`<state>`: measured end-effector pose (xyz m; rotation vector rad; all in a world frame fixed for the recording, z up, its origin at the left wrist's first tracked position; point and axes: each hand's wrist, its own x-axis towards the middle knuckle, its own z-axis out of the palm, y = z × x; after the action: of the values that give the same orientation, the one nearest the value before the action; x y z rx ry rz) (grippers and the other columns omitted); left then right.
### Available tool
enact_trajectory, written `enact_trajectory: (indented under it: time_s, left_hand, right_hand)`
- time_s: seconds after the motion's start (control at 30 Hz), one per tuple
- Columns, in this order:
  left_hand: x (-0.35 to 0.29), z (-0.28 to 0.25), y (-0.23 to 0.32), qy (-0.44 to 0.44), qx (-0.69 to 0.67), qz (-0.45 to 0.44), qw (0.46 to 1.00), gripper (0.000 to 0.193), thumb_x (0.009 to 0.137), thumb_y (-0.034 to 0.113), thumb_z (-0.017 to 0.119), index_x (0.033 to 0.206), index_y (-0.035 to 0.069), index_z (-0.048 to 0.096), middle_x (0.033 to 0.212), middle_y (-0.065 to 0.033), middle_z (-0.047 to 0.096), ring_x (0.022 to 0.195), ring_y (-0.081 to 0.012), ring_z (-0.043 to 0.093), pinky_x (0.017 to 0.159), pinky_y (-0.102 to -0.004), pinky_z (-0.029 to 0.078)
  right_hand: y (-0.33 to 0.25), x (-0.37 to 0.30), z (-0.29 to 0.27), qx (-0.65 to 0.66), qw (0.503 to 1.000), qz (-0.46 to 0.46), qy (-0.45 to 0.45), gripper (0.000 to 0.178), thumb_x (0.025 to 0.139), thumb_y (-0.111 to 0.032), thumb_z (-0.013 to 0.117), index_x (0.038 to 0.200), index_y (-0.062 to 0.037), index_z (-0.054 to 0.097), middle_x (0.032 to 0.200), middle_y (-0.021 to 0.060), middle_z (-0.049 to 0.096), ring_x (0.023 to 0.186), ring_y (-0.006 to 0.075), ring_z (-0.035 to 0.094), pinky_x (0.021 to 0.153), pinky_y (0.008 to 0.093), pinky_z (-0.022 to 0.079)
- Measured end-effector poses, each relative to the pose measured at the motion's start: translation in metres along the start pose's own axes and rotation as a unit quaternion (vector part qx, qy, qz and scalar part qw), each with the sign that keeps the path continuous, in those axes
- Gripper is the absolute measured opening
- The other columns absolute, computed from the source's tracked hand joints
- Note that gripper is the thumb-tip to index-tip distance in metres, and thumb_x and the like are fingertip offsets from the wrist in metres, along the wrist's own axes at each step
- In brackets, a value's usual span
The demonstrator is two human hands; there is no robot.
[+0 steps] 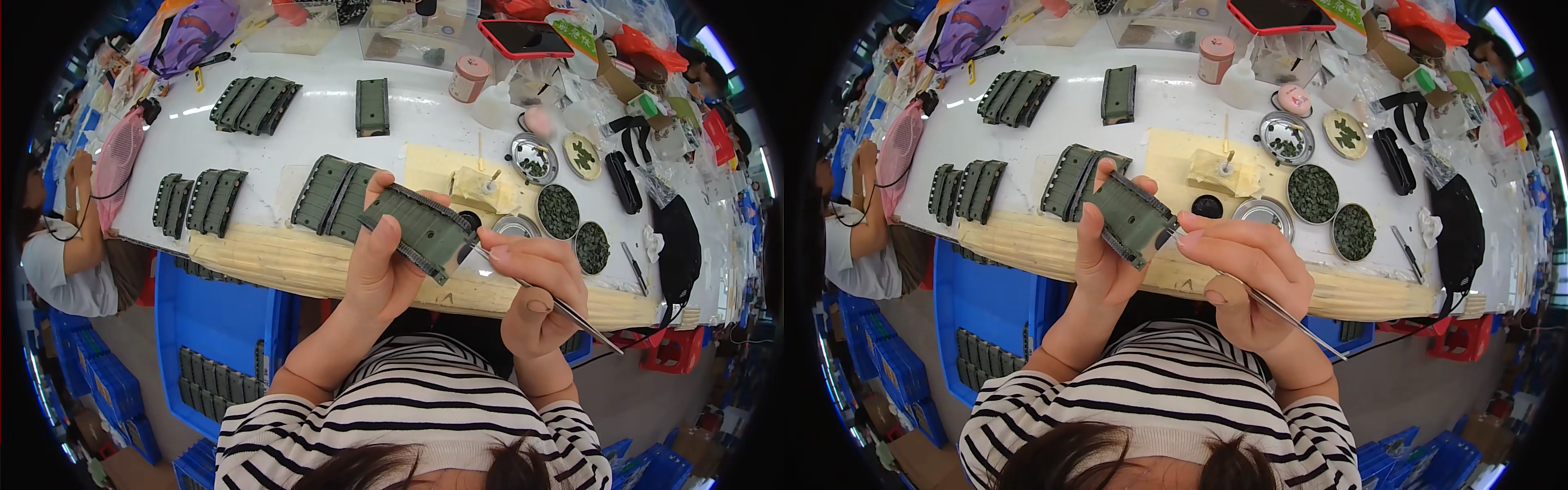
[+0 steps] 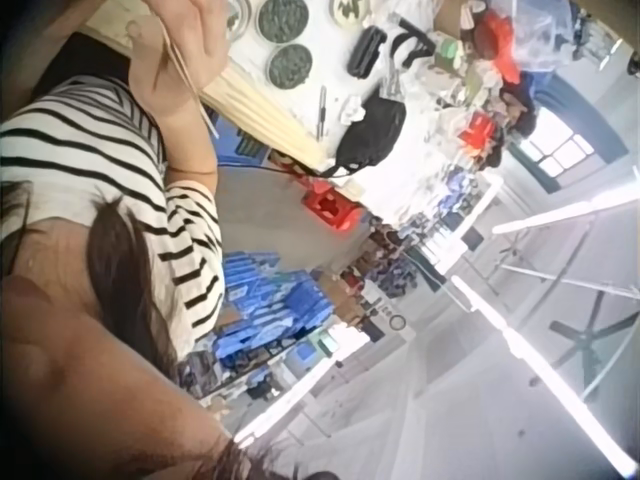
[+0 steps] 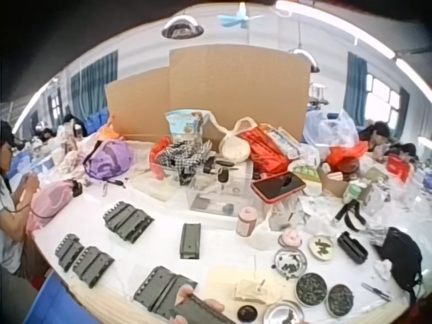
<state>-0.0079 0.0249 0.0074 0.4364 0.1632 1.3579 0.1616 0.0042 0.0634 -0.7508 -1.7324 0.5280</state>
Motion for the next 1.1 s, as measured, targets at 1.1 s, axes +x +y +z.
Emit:
enact_trajectory:
  time_s: [1.1]
  left_hand:
    - [-0.0079, 0.0057, 0.0018, 0.044, -0.005, -0.012, 0.999, 0.052, 0.088, 0.027, 0.067, 0.129, 0.022, 0.035, 0.121, -0.0151, 0.054, 0.110, -0.0252, 0.058, 0.091, -0.0396, 0.053]
  right_hand:
    - [-0.0017, -0.0019, 0.0052, -0.028, 1.000, 0.001, 0.003, 0.015, 0.082, -0.002, 0.061, 0.096, 0.0003, 0.067, 0.096, 0.0150, 0.065, 0.091, 0.0287, 0.068, 0.076, 0.0318, 0.055]
